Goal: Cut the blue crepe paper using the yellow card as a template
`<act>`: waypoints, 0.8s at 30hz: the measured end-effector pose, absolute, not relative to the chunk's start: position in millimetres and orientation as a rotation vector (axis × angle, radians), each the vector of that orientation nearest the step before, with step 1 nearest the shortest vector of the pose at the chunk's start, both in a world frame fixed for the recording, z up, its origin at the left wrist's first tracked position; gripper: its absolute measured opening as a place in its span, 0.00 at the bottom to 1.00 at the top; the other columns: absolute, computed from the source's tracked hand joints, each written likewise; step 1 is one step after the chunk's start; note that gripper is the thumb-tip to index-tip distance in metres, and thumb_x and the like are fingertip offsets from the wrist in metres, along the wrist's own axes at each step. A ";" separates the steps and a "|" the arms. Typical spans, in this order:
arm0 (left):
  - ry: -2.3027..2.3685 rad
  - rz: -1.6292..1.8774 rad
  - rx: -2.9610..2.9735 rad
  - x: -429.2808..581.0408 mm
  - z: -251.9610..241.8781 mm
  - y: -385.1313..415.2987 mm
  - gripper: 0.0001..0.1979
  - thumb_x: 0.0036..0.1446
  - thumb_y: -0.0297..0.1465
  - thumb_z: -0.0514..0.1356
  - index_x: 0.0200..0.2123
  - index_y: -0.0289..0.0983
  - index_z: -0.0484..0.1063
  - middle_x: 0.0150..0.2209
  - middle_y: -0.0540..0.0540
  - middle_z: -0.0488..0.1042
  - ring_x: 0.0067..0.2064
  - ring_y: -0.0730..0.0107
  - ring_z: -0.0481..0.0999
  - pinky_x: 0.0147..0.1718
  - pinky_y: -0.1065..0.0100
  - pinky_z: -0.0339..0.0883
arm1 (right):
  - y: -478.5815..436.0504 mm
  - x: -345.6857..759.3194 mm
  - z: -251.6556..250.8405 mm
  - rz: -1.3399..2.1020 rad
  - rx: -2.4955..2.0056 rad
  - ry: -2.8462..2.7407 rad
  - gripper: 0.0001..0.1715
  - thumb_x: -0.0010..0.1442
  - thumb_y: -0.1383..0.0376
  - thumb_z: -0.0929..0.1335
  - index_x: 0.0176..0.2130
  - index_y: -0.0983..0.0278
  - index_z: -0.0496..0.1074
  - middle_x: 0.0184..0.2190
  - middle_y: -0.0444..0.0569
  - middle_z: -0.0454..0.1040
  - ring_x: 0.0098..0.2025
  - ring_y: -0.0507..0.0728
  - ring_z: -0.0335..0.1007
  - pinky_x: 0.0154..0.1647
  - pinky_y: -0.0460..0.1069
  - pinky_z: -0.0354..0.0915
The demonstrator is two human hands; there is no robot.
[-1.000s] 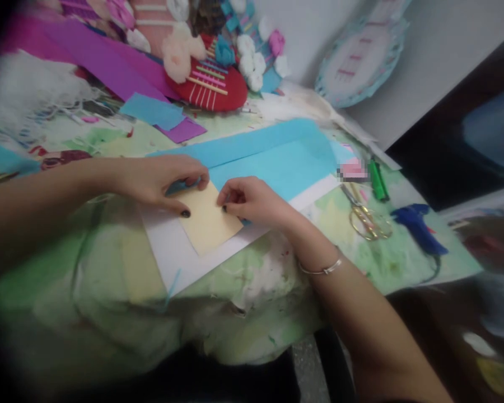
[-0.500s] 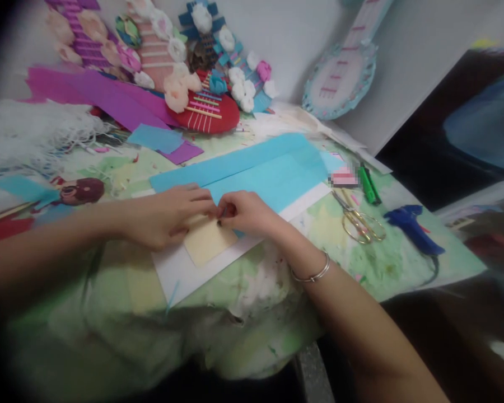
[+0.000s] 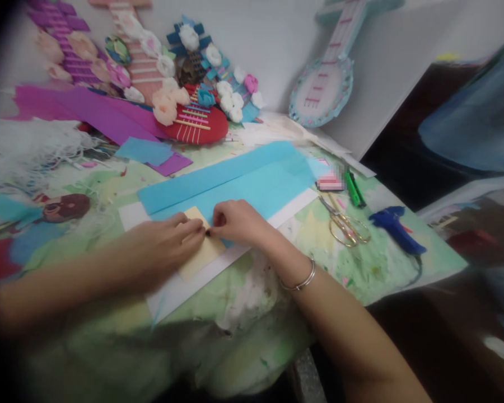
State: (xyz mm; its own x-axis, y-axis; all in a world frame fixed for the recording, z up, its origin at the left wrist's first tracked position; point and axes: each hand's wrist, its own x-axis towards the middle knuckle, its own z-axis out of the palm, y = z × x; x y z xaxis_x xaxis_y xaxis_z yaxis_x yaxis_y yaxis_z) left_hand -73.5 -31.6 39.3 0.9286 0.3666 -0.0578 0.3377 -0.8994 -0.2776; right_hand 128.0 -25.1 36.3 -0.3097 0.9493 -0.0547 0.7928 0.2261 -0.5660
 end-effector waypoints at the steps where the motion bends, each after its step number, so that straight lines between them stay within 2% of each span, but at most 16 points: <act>1: -0.538 0.160 -2.804 -74.8 37.2 -33.3 0.17 0.51 0.19 0.52 0.45 0.31 0.70 0.44 0.35 0.70 0.42 0.50 0.69 0.34 0.58 0.68 | -25.2 128.3 36.7 0.752 -1.628 -2.204 0.05 0.51 0.69 0.72 0.27 0.65 0.70 0.22 0.42 0.70 0.27 0.49 0.64 0.30 0.45 0.54; 3: -0.554 0.162 -2.789 -77.9 33.0 -34.3 0.21 0.51 0.19 0.52 0.49 0.30 0.68 0.48 0.32 0.69 0.45 0.47 0.70 0.35 0.56 0.69 | -25.5 128.8 37.9 0.789 -1.623 -2.218 0.06 0.52 0.69 0.71 0.28 0.65 0.69 0.22 0.41 0.70 0.27 0.49 0.64 0.30 0.45 0.55; 5: -0.560 0.144 -2.817 -80.9 29.3 -32.6 0.25 0.51 0.20 0.52 0.55 0.28 0.65 0.53 0.28 0.67 0.53 0.41 0.67 0.42 0.52 0.70 | -25.9 129.4 39.3 0.804 -1.613 -2.242 0.05 0.52 0.69 0.71 0.29 0.65 0.69 0.23 0.41 0.70 0.27 0.49 0.64 0.29 0.45 0.55; 8: -0.537 0.112 -2.904 -83.5 26.5 -28.2 0.31 0.48 0.21 0.54 0.58 0.25 0.61 0.57 0.25 0.63 0.62 0.36 0.58 0.56 0.47 0.61 | -28.7 130.1 42.4 0.796 -1.603 -2.286 0.04 0.53 0.70 0.70 0.32 0.64 0.69 0.23 0.42 0.69 0.26 0.50 0.63 0.29 0.46 0.54; 10: -0.521 0.106 -2.963 -84.2 27.0 -25.7 0.31 0.45 0.20 0.55 0.56 0.24 0.63 0.57 0.24 0.63 0.63 0.37 0.57 0.60 0.47 0.56 | -33.9 131.1 45.4 0.787 -1.584 -2.330 0.05 0.54 0.71 0.68 0.34 0.64 0.69 0.25 0.42 0.69 0.27 0.50 0.62 0.29 0.46 0.54; 15: -0.526 0.079 -3.012 -84.6 29.9 -21.1 0.29 0.44 0.20 0.56 0.53 0.24 0.65 0.57 0.24 0.63 0.62 0.36 0.59 0.59 0.46 0.57 | -56.9 149.4 54.2 0.758 -1.424 -2.456 0.12 0.55 0.71 0.67 0.42 0.65 0.71 0.35 0.48 0.73 0.34 0.52 0.66 0.33 0.46 0.59; 17: -0.530 0.067 -3.025 -84.1 30.1 -19.2 0.28 0.44 0.20 0.56 0.52 0.26 0.65 0.56 0.25 0.63 0.61 0.36 0.59 0.58 0.45 0.57 | -64.0 170.5 57.1 0.690 -1.488 -2.363 0.14 0.57 0.71 0.65 0.45 0.65 0.71 0.38 0.50 0.75 0.36 0.53 0.69 0.37 0.47 0.62; 21: -0.557 0.098 -3.082 -81.3 32.3 -17.6 0.21 0.45 0.19 0.55 0.45 0.30 0.67 0.53 0.27 0.65 0.57 0.39 0.64 0.54 0.45 0.62 | -63.2 242.2 63.1 0.158 -2.117 -2.018 0.12 0.58 0.69 0.67 0.43 0.61 0.74 0.37 0.47 0.77 0.38 0.53 0.72 0.41 0.46 0.64; 24: -0.604 0.106 -3.108 -79.3 35.1 -18.1 0.20 0.44 0.18 0.54 0.44 0.32 0.66 0.52 0.28 0.65 0.56 0.40 0.65 0.52 0.45 0.63 | -53.8 306.0 67.6 -0.074 -2.402 -1.759 0.12 0.56 0.73 0.66 0.41 0.67 0.75 0.39 0.56 0.78 0.41 0.60 0.73 0.43 0.51 0.63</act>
